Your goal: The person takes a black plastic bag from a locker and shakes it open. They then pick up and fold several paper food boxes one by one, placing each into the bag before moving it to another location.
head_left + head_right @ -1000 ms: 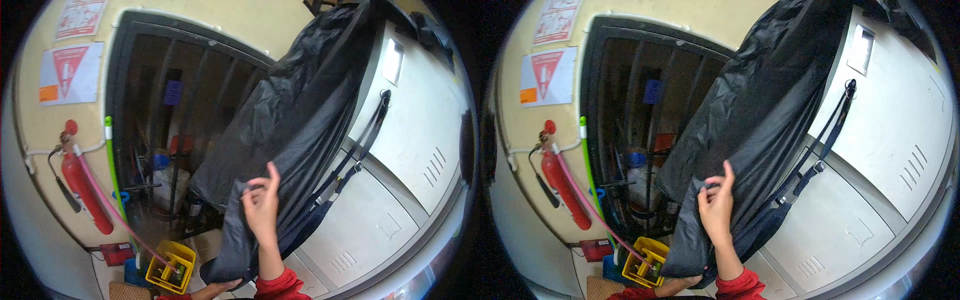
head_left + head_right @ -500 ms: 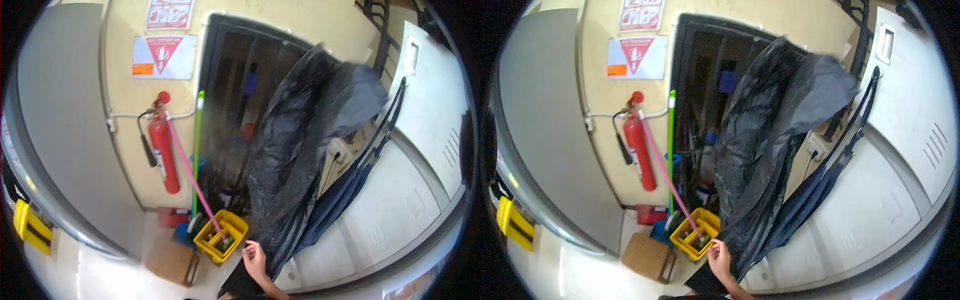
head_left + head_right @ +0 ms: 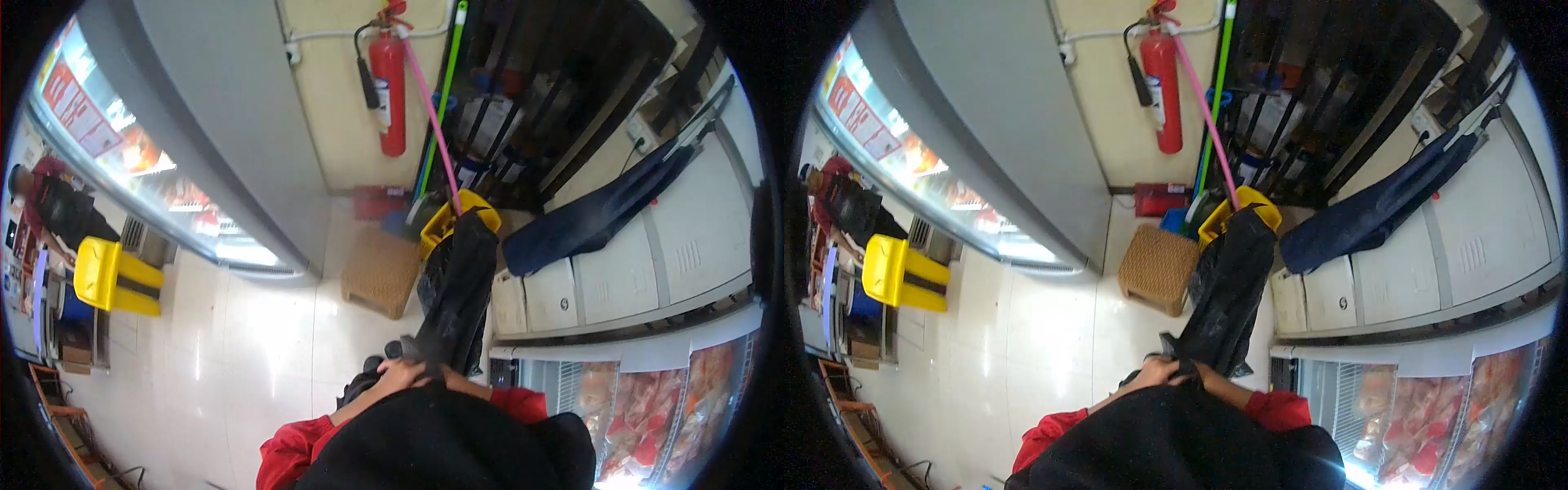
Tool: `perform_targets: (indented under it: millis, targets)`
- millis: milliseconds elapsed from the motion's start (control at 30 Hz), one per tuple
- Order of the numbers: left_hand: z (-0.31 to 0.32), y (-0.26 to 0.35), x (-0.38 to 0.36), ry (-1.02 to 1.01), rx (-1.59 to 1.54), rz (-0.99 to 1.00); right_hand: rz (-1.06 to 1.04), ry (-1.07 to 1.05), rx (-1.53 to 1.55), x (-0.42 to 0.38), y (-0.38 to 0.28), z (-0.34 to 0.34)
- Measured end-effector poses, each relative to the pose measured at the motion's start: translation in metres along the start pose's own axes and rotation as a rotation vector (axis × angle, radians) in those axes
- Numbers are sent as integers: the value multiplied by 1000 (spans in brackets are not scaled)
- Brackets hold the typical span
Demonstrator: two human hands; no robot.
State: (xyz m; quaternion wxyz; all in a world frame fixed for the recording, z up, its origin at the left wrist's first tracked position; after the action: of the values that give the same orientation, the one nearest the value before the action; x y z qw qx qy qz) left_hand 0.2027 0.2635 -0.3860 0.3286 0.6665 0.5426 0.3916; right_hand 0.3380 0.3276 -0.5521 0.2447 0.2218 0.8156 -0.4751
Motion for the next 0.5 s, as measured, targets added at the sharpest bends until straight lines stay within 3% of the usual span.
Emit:
perform_targets:
  millis: [67, 167, 267, 333, 400, 467, 500]
  targets:
    - [-10, 3, -11, 46, 40, -58, -63, 3, -56, 11, -22, -9]
    - [-37, 18, -21, 327, -42, 46, -209, 24, -147, 29, -62, -37]
    - [-61, 14, -44, 434, -166, -267, -440, 82, -259, 51, -127, -77]
    - [-87, 19, -58, 564, -201, -313, -549, 86, -387, 71, -163, -91]
    - [-103, 21, -81, 683, -99, -390, -472, 21, -666, 102, -157, -94]
    - [-138, 43, -98, 883, -102, -282, -434, -171, -343, 139, -123, -73]
    - [-150, 50, -115, 839, -36, -396, -397, -260, -185, 160, -105, -63]
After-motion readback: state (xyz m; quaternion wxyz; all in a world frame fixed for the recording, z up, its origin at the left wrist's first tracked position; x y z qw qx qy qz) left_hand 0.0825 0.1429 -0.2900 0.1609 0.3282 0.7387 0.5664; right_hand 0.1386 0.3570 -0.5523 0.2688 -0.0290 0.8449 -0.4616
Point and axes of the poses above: each hand's wrist, its own x-axis towards the middle knuckle, its own z-axis out of the palm, y = z × x, the point moved 3 cm from there along x, towards the middle knuckle, and after that the axes turned 4 degrees about -x, right-handed, at the moved point
